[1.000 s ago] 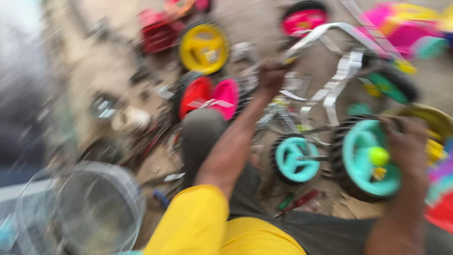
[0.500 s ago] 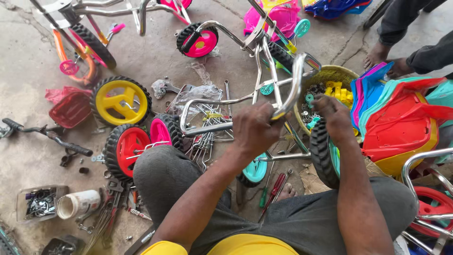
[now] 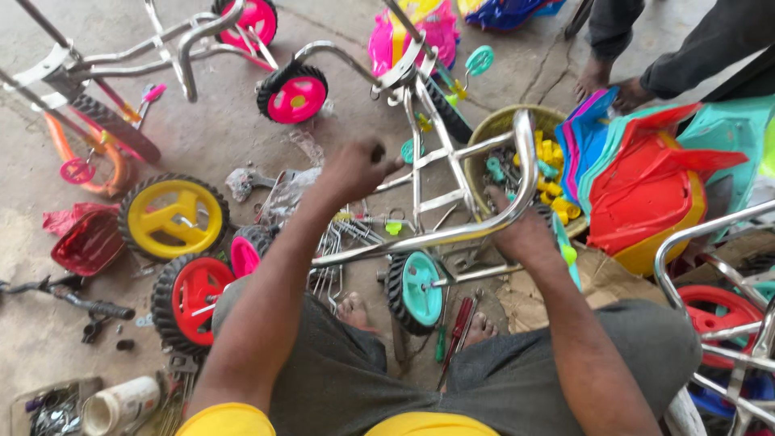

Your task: The person assembles a child's tricycle by attaching wheels to the frame, inserting plastic caps, and securing the handlebars. They use pliers and a hammer to tighten components and fit parts together.

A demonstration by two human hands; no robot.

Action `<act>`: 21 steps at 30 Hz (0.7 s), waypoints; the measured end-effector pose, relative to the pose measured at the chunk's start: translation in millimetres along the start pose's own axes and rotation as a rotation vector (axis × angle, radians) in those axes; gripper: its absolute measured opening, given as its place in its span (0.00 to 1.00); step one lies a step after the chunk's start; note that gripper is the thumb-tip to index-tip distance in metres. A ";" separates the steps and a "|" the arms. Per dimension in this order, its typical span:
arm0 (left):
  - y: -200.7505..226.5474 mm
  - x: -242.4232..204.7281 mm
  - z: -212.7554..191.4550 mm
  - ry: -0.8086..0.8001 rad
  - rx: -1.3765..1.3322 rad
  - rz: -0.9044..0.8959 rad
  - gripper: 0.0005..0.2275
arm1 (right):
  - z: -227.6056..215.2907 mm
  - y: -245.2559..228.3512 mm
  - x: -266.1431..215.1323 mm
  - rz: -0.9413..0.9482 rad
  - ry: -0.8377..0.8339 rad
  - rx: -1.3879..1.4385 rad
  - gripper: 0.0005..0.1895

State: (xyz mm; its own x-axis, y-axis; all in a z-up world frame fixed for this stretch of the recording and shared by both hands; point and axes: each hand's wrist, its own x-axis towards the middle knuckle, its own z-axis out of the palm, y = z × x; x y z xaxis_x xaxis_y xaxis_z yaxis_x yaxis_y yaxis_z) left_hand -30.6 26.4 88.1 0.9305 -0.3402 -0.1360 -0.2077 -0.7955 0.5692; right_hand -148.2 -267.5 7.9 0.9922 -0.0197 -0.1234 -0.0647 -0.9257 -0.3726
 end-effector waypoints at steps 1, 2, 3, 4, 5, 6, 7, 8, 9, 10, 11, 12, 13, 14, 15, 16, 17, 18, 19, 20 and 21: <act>-1.0 -4.8 3.9 -0.024 -0.037 -0.041 0.22 | -1.6 -3.2 3.7 0.022 -0.042 -0.014 0.28; 1.4 -11.0 10.0 -0.055 -0.075 -0.083 0.22 | -4.2 -3.1 3.0 0.050 -0.089 -0.026 0.26; 5.5 -12.9 13.5 -0.095 -0.156 -0.024 0.22 | -7.0 -2.0 3.3 0.075 -0.089 -0.008 0.26; 10.5 -19.0 18.2 -0.137 -0.241 0.027 0.22 | -8.0 -0.5 0.9 0.097 -0.099 0.008 0.25; 15.6 -25.3 19.9 -0.177 -0.327 0.077 0.22 | -8.7 2.3 -1.9 0.118 -0.110 0.024 0.24; 20.0 -28.9 15.1 -0.160 -0.357 0.101 0.23 | -7.8 3.1 0.3 0.086 -0.117 0.029 0.23; 25.3 -32.9 9.3 -0.143 -0.388 0.126 0.24 | -5.6 4.9 2.4 0.054 -0.124 0.033 0.22; 30.3 -37.5 3.8 -0.135 -0.417 0.148 0.24 | -0.4 8.0 0.8 0.028 -0.135 0.042 0.21; 34.6 -41.0 -2.5 -0.199 -0.420 0.130 0.24 | 8.1 10.0 1.4 0.038 -0.131 0.038 0.22; 38.3 -44.9 -7.6 -0.259 -0.426 0.111 0.24 | 17.8 12.1 3.8 0.044 -0.127 0.030 0.23; 41.2 -49.1 -11.4 -0.318 -0.431 0.092 0.24 | 28.7 14.1 6.8 0.051 -0.124 0.022 0.24; 43.7 -52.7 -13.7 -0.320 -0.440 0.130 0.24 | 39.8 15.8 11.6 0.037 -0.078 0.042 0.25; 45.5 -55.6 -14.2 -0.322 -0.449 0.167 0.24 | 50.8 17.3 16.5 0.024 -0.033 0.061 0.27; 44.8 -60.3 -13.3 -0.325 -0.461 0.198 0.23 | 62.4 18.2 18.4 0.009 0.005 0.081 0.29; 42.8 -63.4 -12.4 -0.293 -0.504 0.191 0.23 | 71.3 19.9 20.4 0.046 0.004 0.150 0.26; 40.0 -60.7 -14.2 -0.258 -0.540 0.193 0.23 | 76.8 20.9 27.1 0.081 0.013 0.221 0.23; 35.4 -57.4 -17.6 -0.223 -0.575 0.195 0.23 | 81.2 21.1 31.4 0.117 0.023 0.292 0.20; 28.5 -55.2 -21.8 -0.139 -0.420 0.113 0.22 | 84.5 21.7 33.9 0.125 0.023 0.428 0.18; 20.0 -52.9 -27.6 -0.054 -0.264 0.031 0.22 | 87.1 21.9 35.5 0.132 0.024 0.564 0.17; 11.7 -52.1 -33.2 0.031 -0.108 -0.047 0.21 | 88.7 22.9 34.8 0.138 0.026 0.698 0.17; 3.4 -53.4 -38.1 0.064 -0.118 -0.051 0.21 | 90.5 23.7 34.0 0.140 0.041 0.690 0.17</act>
